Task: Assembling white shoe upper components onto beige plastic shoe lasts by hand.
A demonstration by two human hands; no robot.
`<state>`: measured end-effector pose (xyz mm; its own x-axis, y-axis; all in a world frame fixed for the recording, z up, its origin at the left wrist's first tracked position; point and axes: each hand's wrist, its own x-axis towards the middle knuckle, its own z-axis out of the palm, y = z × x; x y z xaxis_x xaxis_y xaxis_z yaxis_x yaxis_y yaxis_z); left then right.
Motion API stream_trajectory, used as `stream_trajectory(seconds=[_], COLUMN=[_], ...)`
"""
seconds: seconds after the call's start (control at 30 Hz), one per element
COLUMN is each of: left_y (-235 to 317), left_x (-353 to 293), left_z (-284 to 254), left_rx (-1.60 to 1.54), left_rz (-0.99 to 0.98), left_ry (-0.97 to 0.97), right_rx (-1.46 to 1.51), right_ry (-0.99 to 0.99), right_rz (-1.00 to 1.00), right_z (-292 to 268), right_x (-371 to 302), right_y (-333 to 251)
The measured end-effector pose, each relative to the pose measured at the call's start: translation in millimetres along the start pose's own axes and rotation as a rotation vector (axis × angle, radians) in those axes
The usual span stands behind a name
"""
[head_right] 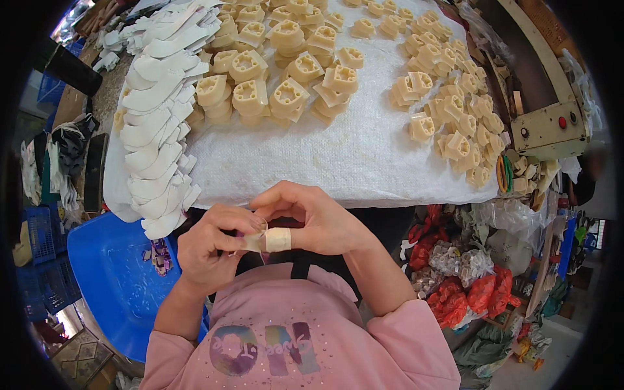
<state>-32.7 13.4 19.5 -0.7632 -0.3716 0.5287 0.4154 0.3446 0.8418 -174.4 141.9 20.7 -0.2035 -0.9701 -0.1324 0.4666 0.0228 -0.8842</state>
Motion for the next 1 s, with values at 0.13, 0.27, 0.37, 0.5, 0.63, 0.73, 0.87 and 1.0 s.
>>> stream_trajectory(seconds=[0.13,0.27,0.37,0.5,0.63,0.73,0.87,1.0], left_y=[-2.7,-5.3,-5.9,4.1,0.1,-0.5,1.0,8.5], left_x=[-0.9,-0.3,-5.0,1.1,-1.7,0.3,1.3,0.4], left_z=[-2.9,-3.5,-0.2,3.8,8.6,12.2,8.3,11.1], left_rx=[0.209,0.247,0.082,-0.310,-0.359,-0.386,-0.375,-0.194], left_rz=[0.117,0.010,-0.169,-0.537,-0.561,-0.533,-0.511,-0.562], left_ry=[-0.100,-0.066,0.074,0.396,0.316,0.335,0.313,0.228], right_rx=[-0.167,-0.142,-0.197,-0.405,-0.472,-0.608,-0.438,-0.443], right_ry=[-0.033,0.099,0.169,0.153,0.176,0.285,0.252,0.245], right_rz=[-0.029,0.030,-0.086,-0.369,-0.423,-0.504,-0.400,-0.418], right_z=[-0.6,4.3,7.5,-2.7,11.3,18.4,15.8,17.9], right_x=[4.5,8.7,11.4,16.2,15.4,17.1,16.6,16.2], right_y=[1.1,7.0,17.5,20.6,20.2,20.9,17.6,16.1])
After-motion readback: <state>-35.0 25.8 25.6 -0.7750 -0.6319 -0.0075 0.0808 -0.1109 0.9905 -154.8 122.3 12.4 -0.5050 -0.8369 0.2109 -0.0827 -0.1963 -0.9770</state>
